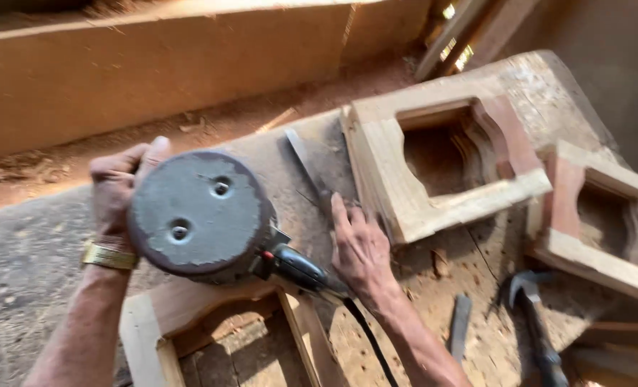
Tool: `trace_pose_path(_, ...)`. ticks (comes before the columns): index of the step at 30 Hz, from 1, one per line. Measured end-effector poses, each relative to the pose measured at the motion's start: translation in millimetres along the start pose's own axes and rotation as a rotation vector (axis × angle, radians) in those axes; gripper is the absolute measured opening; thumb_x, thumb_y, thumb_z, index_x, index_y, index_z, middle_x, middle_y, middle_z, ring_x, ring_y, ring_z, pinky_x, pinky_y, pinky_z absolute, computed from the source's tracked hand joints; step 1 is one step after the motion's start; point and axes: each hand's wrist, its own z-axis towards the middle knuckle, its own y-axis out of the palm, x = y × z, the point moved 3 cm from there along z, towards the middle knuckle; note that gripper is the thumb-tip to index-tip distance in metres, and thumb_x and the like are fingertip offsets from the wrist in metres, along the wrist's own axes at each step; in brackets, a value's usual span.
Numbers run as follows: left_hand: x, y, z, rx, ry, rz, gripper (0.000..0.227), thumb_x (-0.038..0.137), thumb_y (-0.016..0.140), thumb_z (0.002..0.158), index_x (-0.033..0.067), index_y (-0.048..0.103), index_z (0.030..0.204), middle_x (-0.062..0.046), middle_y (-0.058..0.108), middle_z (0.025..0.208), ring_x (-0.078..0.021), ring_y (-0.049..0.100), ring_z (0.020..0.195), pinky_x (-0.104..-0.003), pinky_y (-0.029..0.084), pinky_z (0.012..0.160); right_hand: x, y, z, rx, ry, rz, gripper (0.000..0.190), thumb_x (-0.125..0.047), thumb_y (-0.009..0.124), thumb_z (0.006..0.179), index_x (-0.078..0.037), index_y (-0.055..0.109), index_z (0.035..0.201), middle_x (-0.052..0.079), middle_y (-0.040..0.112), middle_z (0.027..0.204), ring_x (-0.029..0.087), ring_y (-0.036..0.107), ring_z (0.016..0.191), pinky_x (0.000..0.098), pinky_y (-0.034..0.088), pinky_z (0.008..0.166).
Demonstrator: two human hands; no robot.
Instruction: Use a handheld power router to shape and trim the inner decorative edges of wooden cabinet frames.
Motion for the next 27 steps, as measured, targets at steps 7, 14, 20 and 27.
trace_pose_path(7,-4,-1,1,0.028,0.002,-0.002,0.038,0.023,0.062,0.115,0.0054,0.066,0.081,0.005,0.050,0.062,-0.0055,0.035,0.050,-0.024,0.025,0.042,5,-121,-100,0.376,0.150,0.438,0.055,0.000,0.072,0.080,-0.018,0.065,0.132,0.002,0.074,0.095,0.013,0.064,0.078,0.0238,0.059,0.068)
trace_pose_path(14,-7,5,5,0.039,0.017,-0.021,0.041,0.022,0.064,0.115,0.0051,0.064,0.078,0.006,0.048,0.063,-0.0045,0.034,0.053,-0.024,0.024,0.044,96,-86,-203,0.171,1.108,0.228,0.058,-0.006,0.067,0.093,0.004,0.039,0.144,0.026,0.062,0.099,0.042,0.070,0.077,0.0511,0.061,0.062)
trace_pose_path(20,-12,-2,7,0.082,0.080,-0.039,0.038,0.023,0.061,0.107,0.0011,0.067,0.076,0.008,0.047,0.063,-0.0043,0.034,0.056,-0.024,0.026,0.047,71,-66,-178,-0.080,0.835,-0.094,0.056,-0.032,0.056,0.101,0.006,0.060,0.141,0.033,0.051,0.111,0.041,0.047,0.103,0.0493,0.047,0.085)
trace_pose_path(27,10,2,-4,0.088,0.132,-0.020,0.041,0.021,0.060,0.104,0.0006,0.063,0.069,0.004,0.050,0.058,-0.0053,0.037,0.050,-0.024,0.026,0.041,-82,-118,-28,0.117,0.091,0.955,0.060,-0.024,0.091,0.064,-0.007,0.060,0.113,0.013,0.064,0.120,0.023,0.067,0.098,0.0366,0.060,0.081)
